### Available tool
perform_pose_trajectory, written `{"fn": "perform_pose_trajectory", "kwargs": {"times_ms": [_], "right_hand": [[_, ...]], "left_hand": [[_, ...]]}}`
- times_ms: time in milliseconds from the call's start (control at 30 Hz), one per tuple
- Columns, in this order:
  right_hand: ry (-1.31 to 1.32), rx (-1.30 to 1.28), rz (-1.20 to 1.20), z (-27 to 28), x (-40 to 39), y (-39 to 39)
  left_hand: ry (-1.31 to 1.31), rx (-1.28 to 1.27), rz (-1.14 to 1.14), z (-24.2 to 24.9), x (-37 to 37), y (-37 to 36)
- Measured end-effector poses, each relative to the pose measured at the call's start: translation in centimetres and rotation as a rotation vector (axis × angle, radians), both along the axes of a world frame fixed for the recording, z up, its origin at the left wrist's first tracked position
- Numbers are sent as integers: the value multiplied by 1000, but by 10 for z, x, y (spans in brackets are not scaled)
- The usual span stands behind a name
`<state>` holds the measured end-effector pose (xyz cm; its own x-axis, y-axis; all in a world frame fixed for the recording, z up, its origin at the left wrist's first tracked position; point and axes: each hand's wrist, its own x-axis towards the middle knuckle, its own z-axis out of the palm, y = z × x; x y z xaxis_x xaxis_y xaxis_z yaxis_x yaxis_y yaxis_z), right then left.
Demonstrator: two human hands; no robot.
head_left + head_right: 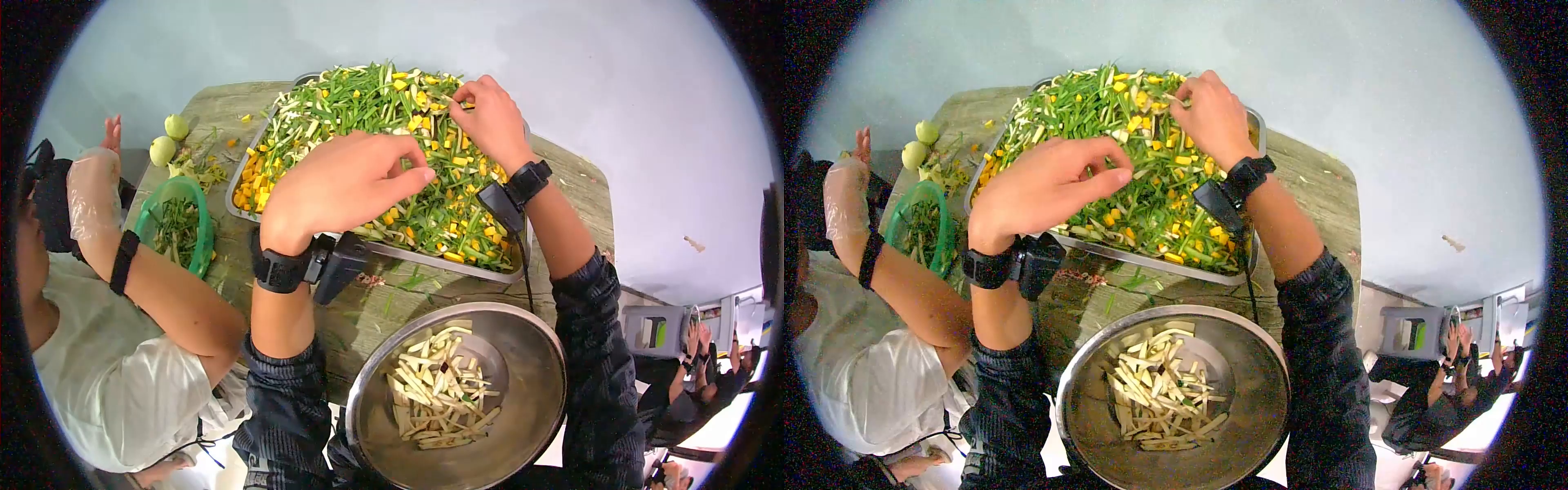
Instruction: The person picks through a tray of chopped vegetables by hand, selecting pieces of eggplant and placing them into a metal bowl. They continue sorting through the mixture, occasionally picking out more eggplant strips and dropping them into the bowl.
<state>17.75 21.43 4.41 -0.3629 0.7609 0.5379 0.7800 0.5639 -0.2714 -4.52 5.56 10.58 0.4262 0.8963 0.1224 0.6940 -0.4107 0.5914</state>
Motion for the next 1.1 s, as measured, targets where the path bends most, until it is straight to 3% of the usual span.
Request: {"fn": "perform_pose_trajectory", "kwargs": {"times_ms": [400, 700, 800, 867, 967, 1000, 1100], "right_hand": [[-83, -15, -29, 5, 4, 2], [-1, -23, -27, 17, 1, -5], [110, -30, 66, 31, 0, -23], [192, -141, 265, 34, -4, -43], [183, -265, 339, 30, -13, -78], [273, -298, 439, 27, -13, -83], [319, -416, 396, 25, -6, -81]], "left_hand": [[-27, -20, 64, -13, 2, 16], [-277, -164, 28, -45, -4, 46], [-356, -178, 42, -36, 3, 40], [-464, -151, 129, -33, 9, 38], [-543, -83, 106, -40, 15, 42], [-545, -84, 106, -46, 13, 48], [-348, -13, 129, -52, 0, 54]]}}
